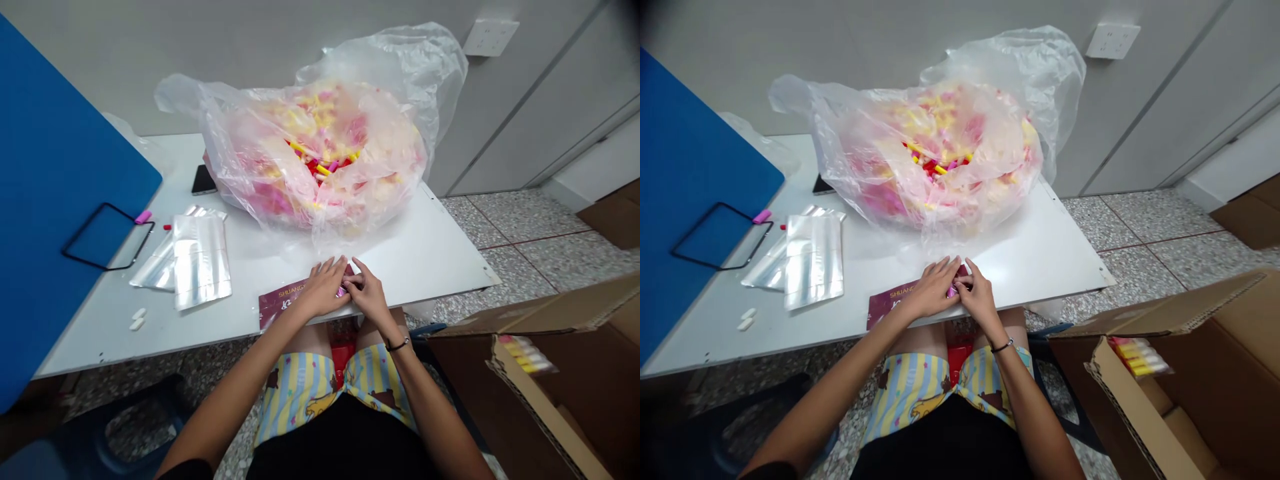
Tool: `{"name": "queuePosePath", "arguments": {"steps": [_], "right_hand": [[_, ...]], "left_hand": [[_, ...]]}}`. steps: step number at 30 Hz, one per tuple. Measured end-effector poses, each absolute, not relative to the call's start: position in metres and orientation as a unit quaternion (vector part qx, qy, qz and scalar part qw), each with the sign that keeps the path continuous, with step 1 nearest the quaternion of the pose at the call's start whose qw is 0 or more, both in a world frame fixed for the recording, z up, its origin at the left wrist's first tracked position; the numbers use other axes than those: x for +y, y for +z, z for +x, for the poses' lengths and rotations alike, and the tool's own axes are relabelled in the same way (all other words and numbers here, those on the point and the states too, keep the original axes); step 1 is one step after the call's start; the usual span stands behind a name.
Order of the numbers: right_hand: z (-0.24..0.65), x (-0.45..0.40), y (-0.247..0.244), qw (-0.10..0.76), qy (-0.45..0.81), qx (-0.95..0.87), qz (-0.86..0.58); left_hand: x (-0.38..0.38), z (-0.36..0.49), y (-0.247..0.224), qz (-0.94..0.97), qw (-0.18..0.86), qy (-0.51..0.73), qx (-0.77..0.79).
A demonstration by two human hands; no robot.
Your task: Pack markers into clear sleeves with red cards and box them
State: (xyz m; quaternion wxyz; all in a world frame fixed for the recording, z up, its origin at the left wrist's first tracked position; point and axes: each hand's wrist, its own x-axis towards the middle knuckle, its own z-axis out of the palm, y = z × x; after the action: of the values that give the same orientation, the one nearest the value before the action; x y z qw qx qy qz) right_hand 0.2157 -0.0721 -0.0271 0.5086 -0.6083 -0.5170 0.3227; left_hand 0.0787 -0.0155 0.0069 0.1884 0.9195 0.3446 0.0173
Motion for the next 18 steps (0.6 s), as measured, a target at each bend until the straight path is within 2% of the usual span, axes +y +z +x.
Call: {"name": "queuePosePath", "arguments": {"steps": [5,9,11,15,18], "right_hand": [[0.215,-0.067,-0.024,0.463,0.353,-0.570,-0.579],[0.214,-0.062,-0.027,0.455,0.371,-0.567,-0.577],[0.213,-0.062,-0.031,0.470,0.384,-0.556,-0.568],[0.208,-0.065,-0.032,0.540,0.346,-0.523,-0.561],[0.206,-0.073,-0.022,0.563,0.279,-0.548,-0.552]], "left_hand": [[-0.021,0.079,0.006,0.916,0.150,-0.005,0.372],[-0.021,0.078,0.008,0.916,0.162,-0.023,0.367],[-0.016,0.075,0.009,0.913,0.201,-0.005,0.355],[-0.002,0.063,0.012,0.834,0.346,0.137,0.407],[0.001,0.058,0.013,0.786,0.382,0.192,0.446]]}}
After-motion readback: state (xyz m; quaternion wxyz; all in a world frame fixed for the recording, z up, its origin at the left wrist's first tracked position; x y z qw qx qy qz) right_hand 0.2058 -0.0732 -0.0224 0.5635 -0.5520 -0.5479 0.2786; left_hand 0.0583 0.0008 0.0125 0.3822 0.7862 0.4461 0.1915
